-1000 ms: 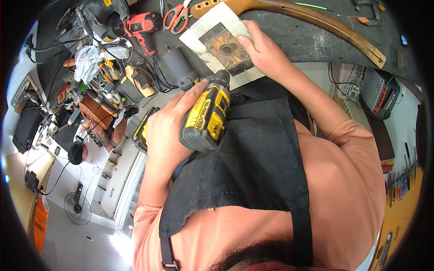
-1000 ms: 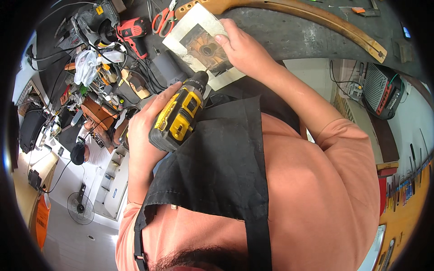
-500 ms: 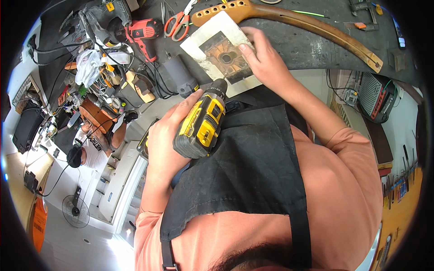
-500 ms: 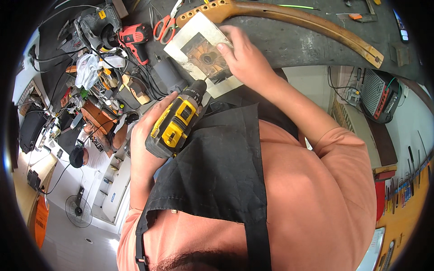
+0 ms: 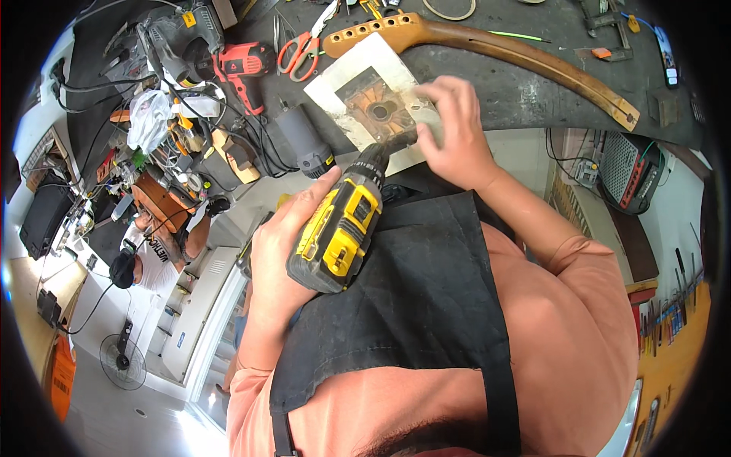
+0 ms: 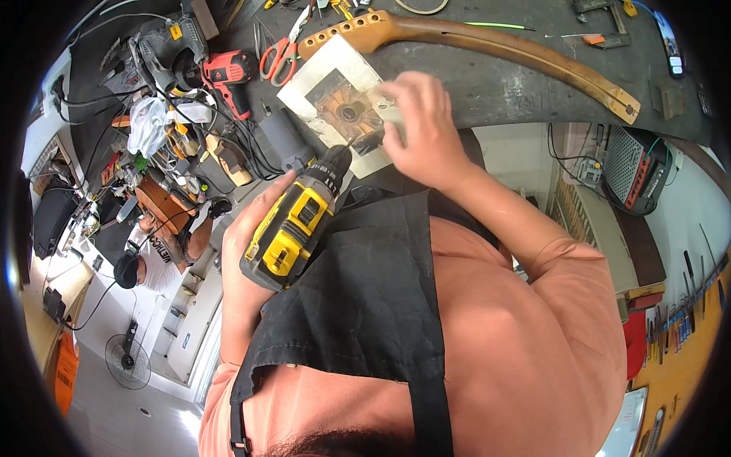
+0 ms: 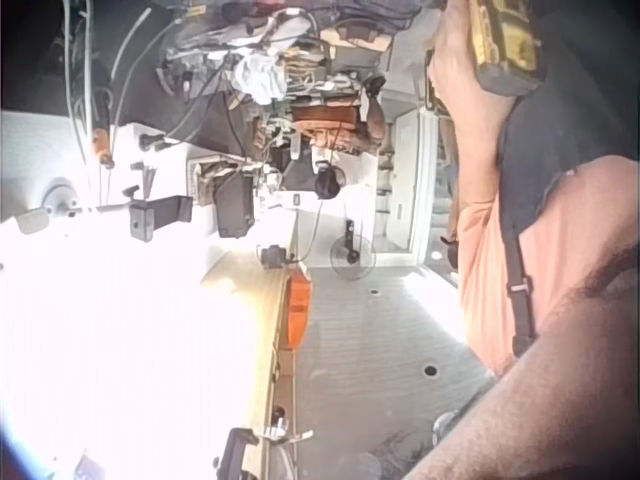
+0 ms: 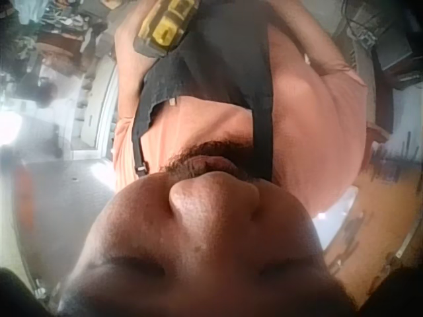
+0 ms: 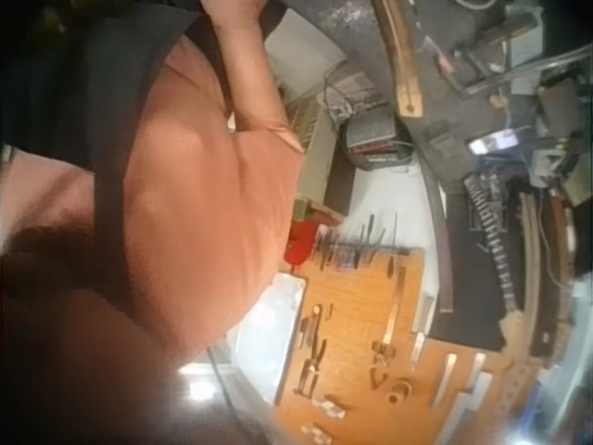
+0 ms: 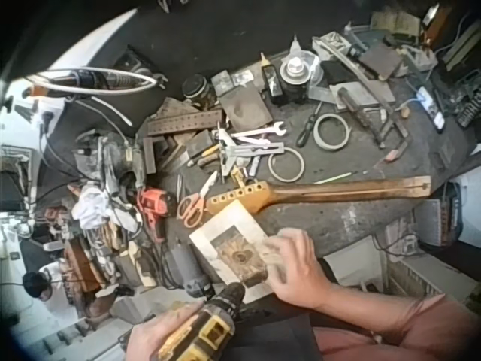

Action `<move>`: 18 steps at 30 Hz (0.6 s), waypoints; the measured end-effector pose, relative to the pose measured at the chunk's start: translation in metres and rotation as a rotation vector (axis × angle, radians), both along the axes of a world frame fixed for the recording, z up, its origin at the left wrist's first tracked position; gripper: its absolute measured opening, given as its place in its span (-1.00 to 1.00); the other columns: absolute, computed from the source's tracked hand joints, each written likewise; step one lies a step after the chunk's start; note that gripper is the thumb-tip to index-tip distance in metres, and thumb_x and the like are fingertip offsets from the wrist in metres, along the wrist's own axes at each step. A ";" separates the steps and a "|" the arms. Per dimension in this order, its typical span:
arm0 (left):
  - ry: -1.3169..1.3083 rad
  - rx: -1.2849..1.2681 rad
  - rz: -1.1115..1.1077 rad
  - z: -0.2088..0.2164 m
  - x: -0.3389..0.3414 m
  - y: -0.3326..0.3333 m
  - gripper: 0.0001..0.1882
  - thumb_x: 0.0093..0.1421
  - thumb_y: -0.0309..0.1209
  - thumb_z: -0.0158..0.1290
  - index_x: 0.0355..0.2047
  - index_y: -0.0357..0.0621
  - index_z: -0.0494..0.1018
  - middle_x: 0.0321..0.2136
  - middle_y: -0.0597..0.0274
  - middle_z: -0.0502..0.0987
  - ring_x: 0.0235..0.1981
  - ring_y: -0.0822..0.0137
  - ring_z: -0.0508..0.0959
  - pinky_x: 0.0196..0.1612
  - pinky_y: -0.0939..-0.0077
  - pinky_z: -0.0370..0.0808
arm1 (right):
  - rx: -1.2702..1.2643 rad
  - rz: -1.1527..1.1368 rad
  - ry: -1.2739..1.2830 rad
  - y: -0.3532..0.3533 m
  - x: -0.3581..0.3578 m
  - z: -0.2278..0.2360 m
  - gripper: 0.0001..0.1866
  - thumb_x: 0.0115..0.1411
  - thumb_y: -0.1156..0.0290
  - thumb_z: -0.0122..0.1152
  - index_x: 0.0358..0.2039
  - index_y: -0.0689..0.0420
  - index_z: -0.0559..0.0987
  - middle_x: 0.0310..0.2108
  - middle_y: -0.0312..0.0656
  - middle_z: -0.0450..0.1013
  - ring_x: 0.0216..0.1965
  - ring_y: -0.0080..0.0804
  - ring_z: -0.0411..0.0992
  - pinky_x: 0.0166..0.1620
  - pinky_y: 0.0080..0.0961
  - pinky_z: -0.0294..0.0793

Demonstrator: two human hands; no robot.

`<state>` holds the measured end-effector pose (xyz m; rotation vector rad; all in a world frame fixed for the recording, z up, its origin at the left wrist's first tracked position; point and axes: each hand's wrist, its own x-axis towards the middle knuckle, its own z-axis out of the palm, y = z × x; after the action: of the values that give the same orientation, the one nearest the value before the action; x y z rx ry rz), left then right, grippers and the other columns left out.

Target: The person handles a guitar neck and a small wooden block with a metal insert. They use a cordless drill to work on the block, then assemble a clear plastic container with yellow knobs onto the block. The person adjusts the knobs and inspects the assembly.

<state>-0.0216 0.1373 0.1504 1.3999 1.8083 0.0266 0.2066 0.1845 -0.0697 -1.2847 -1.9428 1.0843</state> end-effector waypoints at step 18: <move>-0.002 0.023 -0.104 -0.026 0.018 0.020 -0.27 0.10 -0.37 0.38 0.34 0.04 0.58 0.03 -0.04 0.74 0.00 -0.06 0.76 0.06 0.18 0.68 | -0.737 0.143 0.173 -0.008 0.018 -0.016 -0.47 0.48 0.23 0.30 0.31 0.22 0.38 0.14 0.19 0.59 0.20 0.13 0.57 0.22 -0.13 0.54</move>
<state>-0.0040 0.1574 0.1249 1.5074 1.7361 -0.0052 0.2243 0.1763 -0.0854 -1.3460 -1.5655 2.0323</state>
